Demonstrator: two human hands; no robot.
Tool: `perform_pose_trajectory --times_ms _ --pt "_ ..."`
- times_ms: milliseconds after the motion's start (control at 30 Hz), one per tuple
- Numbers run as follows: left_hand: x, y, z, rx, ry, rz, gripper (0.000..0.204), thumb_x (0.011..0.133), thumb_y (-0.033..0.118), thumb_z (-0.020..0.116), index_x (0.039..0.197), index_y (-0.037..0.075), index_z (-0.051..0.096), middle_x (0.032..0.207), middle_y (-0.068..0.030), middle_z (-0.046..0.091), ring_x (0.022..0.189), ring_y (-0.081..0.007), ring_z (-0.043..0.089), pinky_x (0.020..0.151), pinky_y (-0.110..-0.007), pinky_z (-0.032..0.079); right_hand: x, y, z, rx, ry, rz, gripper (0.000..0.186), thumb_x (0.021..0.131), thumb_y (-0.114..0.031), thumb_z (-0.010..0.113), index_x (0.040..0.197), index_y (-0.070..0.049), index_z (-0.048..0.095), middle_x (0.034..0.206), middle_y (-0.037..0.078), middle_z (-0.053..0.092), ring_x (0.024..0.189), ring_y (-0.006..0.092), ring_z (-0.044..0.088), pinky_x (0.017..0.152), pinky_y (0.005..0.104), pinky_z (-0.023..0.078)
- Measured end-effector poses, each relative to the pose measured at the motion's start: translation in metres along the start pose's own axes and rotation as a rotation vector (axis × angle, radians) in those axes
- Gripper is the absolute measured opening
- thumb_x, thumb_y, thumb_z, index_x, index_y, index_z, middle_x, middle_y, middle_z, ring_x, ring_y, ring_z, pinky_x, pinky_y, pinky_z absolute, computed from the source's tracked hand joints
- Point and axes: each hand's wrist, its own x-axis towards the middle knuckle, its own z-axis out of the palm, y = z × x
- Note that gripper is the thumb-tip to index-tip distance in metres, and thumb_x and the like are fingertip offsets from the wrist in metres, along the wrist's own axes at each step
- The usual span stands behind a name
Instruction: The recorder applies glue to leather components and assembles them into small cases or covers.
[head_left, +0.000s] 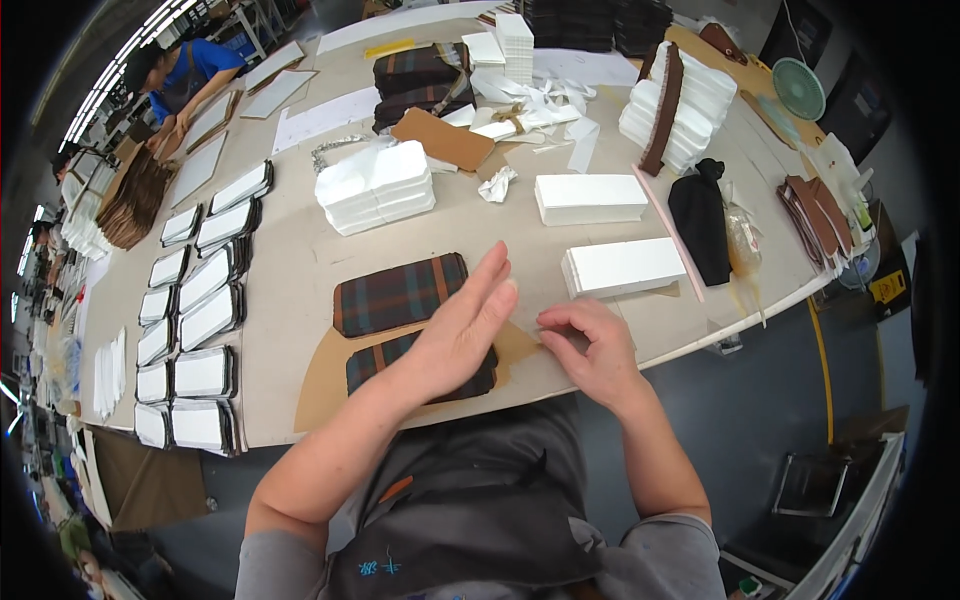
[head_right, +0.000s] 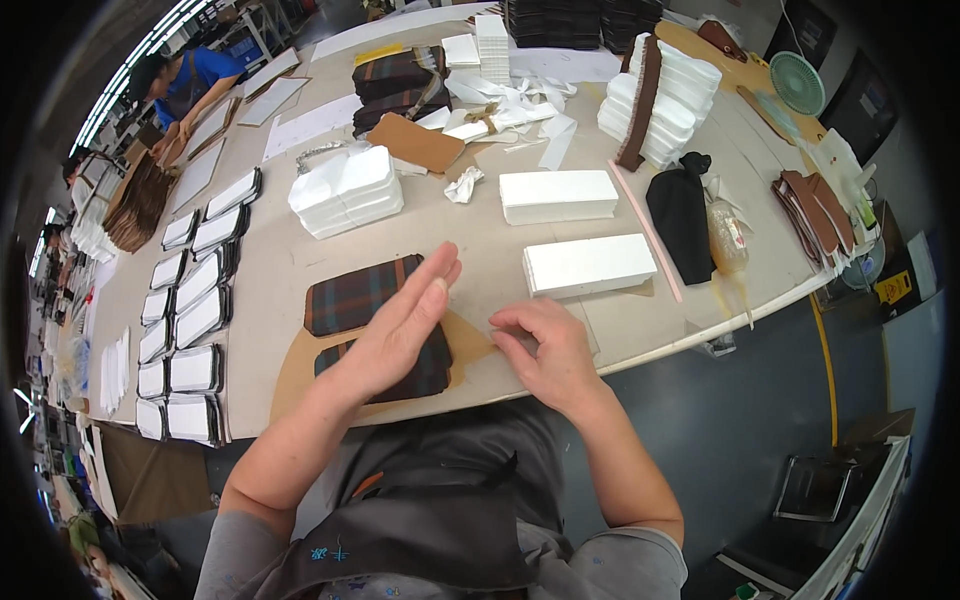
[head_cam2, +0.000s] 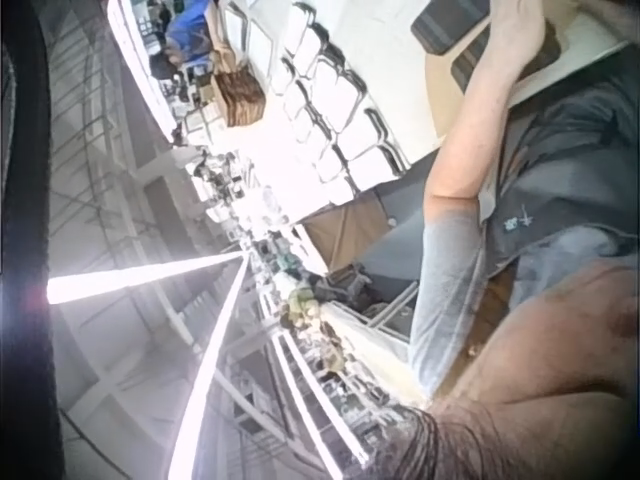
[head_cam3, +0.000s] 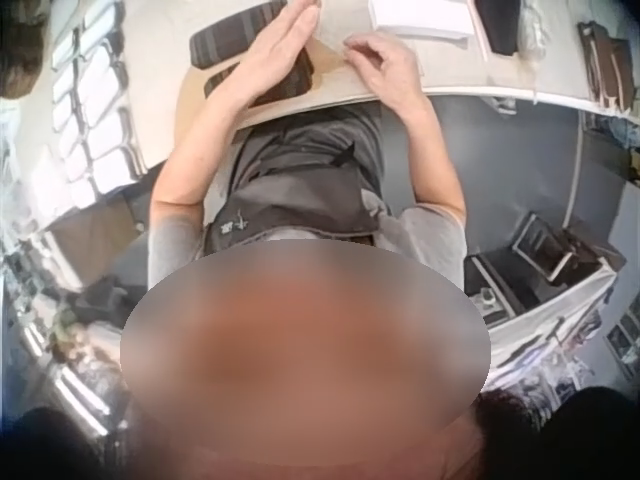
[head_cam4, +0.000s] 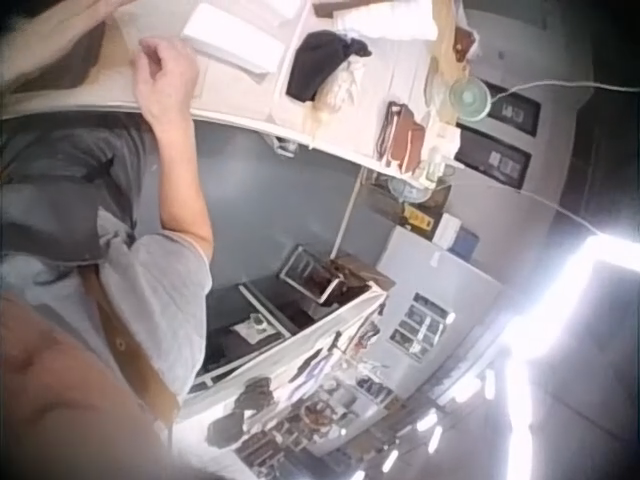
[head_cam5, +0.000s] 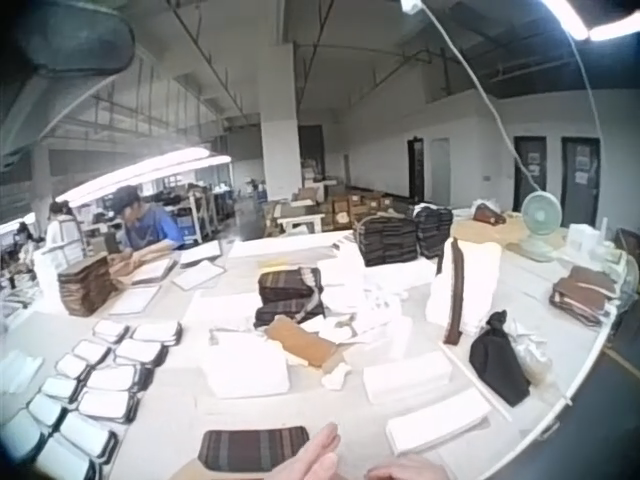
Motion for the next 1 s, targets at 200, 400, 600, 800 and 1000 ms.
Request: perform_pose_trajectory --times_ms 200,400,600,800,1000 --pt "0.055 0.012 -0.025 -0.074 0.106 -0.146 0.083 0.103 0.056 0.037 0.154 -0.005 0.017 0.161 -0.0201 0.022 0.15 -0.0273 0.021 0.121 -0.035 0.017 0.008 0.01 0.013 -0.016 -0.041 -0.161 0.013 0.078 -0.004 0.074 0.09 -0.004 0.068 0.09 0.009 0.07 0.085 0.0287 0.064 0.076 0.0371 0.051" --pt "0.132 -0.015 -0.039 0.314 0.221 -0.02 0.077 0.104 0.049 0.04 0.154 -0.005 0.018 0.161 -0.0236 0.02 0.151 -0.0317 0.019 0.121 -0.035 0.016 0.008 0.012 0.008 0.058 -0.067 -0.078 0.016 0.079 -0.002 0.075 0.093 -0.002 0.07 0.092 0.01 0.071 0.087 0.0235 0.066 0.078 0.0329 0.053" --pt "0.176 -0.029 -0.022 0.879 0.062 -0.209 0.06 0.096 0.013 0.046 0.147 -0.01 0.026 0.154 -0.0296 0.03 0.138 -0.0418 0.039 0.116 -0.041 0.033 0.008 0.016 0.008 0.111 -0.062 -0.062 0.014 0.081 -0.003 0.074 0.094 -0.003 0.07 0.087 0.009 0.07 0.082 0.0225 0.066 0.076 0.0324 0.053" --pt "0.162 -0.068 -0.017 1.22 0.171 0.175 0.06 0.09 0.001 0.048 0.147 -0.006 0.03 0.144 -0.0284 0.046 0.129 -0.0394 0.051 0.107 -0.041 0.042 0.012 0.015 0.013 0.107 -0.078 -0.079 0.014 0.081 -0.003 0.074 0.094 -0.003 0.07 0.087 0.008 0.07 0.082 0.0218 0.066 0.076 0.0318 0.053" --pt "0.136 -0.015 -0.041 0.508 0.322 0.152 0.047 0.097 0.003 0.05 0.141 -0.006 0.038 0.123 -0.0191 0.064 0.119 -0.0303 0.06 0.098 -0.039 0.048 0.009 0.013 0.008 0.104 -0.063 -0.063 0.015 0.08 -0.002 0.074 0.094 -0.003 0.07 0.089 0.009 0.07 0.082 0.0217 0.067 0.075 0.0316 0.054"
